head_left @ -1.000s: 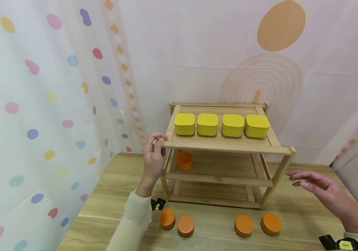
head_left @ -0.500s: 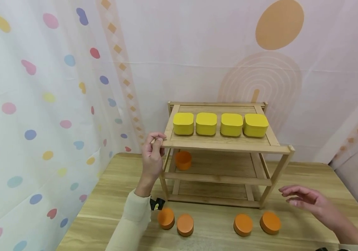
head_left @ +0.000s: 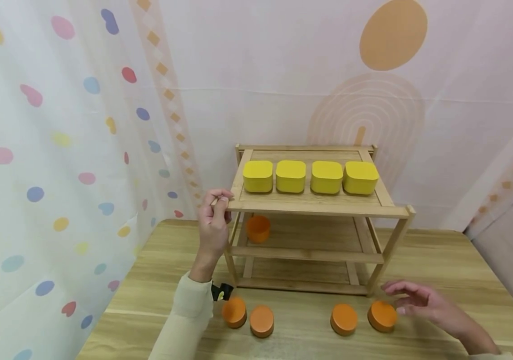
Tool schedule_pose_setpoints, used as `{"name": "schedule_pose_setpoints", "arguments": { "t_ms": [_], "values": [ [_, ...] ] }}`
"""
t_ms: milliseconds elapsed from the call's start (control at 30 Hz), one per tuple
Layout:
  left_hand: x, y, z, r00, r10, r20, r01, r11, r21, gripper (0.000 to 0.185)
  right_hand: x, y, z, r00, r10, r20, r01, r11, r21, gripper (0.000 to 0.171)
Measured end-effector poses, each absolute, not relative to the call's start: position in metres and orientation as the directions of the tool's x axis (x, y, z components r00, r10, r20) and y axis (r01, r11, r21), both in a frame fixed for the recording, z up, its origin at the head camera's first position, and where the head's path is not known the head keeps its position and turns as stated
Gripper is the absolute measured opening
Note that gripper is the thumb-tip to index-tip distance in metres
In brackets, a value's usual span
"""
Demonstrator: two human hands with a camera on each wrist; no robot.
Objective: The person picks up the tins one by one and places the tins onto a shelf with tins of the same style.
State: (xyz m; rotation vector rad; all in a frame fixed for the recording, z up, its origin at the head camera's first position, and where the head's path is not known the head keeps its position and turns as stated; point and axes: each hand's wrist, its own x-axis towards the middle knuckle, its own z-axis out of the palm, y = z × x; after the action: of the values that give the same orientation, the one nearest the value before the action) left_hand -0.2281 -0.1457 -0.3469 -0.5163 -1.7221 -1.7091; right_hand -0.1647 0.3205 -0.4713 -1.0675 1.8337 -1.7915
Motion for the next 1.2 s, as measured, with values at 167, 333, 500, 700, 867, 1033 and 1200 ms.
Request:
{"name": "schedule_pose_setpoints", "arguments": {
  "t_ms": [167,333,500,700,867,1033,1200],
  "values": [
    [-0.229,-0.144,-0.347,-0.710,-0.159,0.686,0.686,0.067,0.725,0.023,-0.163,0.321,-0.480,-0.638,-0.746,0.191,-0.170,-0.106,-0.980,0.037],
    [-0.230,-0.143,-0.348,-0.708,-0.155,0.689,0.687,0.076,0.722,0.023,-0.163,0.321,-0.487,-0.629,-0.759,0.168,-0.142,-0.101,-0.985,0.038],
    [-0.231,-0.142,-0.349,-0.708,-0.148,0.690,0.688,0.072,0.722,0.023,-0.163,0.320,-0.495,-0.632,-0.753,0.182,-0.192,-0.076,-0.979,0.043],
    [-0.232,-0.142,-0.349,-0.707,-0.150,0.691,0.690,0.068,0.721,0.023,-0.162,0.319,-0.504,-0.654,-0.748,0.113,-0.160,-0.009,-0.987,0.047],
    [-0.231,-0.142,-0.348,-0.707,-0.148,0.691,0.691,0.062,0.720,0.023,-0.163,0.317,-0.509,-0.660,-0.751,0.038,-0.084,0.023,-0.996,0.049],
    [-0.233,-0.144,-0.347,-0.701,-0.157,0.696,0.698,0.052,0.714,0.023,-0.165,0.313,-0.512,-0.653,-0.757,0.025,-0.059,0.019,-0.998,0.049],
    [-0.233,-0.145,-0.346,-0.699,-0.169,0.695,0.700,0.035,0.713,0.023,-0.168,0.311,-0.515,-0.626,-0.778,0.051,-0.032,-0.040,-0.999,0.052]
  ]
}}
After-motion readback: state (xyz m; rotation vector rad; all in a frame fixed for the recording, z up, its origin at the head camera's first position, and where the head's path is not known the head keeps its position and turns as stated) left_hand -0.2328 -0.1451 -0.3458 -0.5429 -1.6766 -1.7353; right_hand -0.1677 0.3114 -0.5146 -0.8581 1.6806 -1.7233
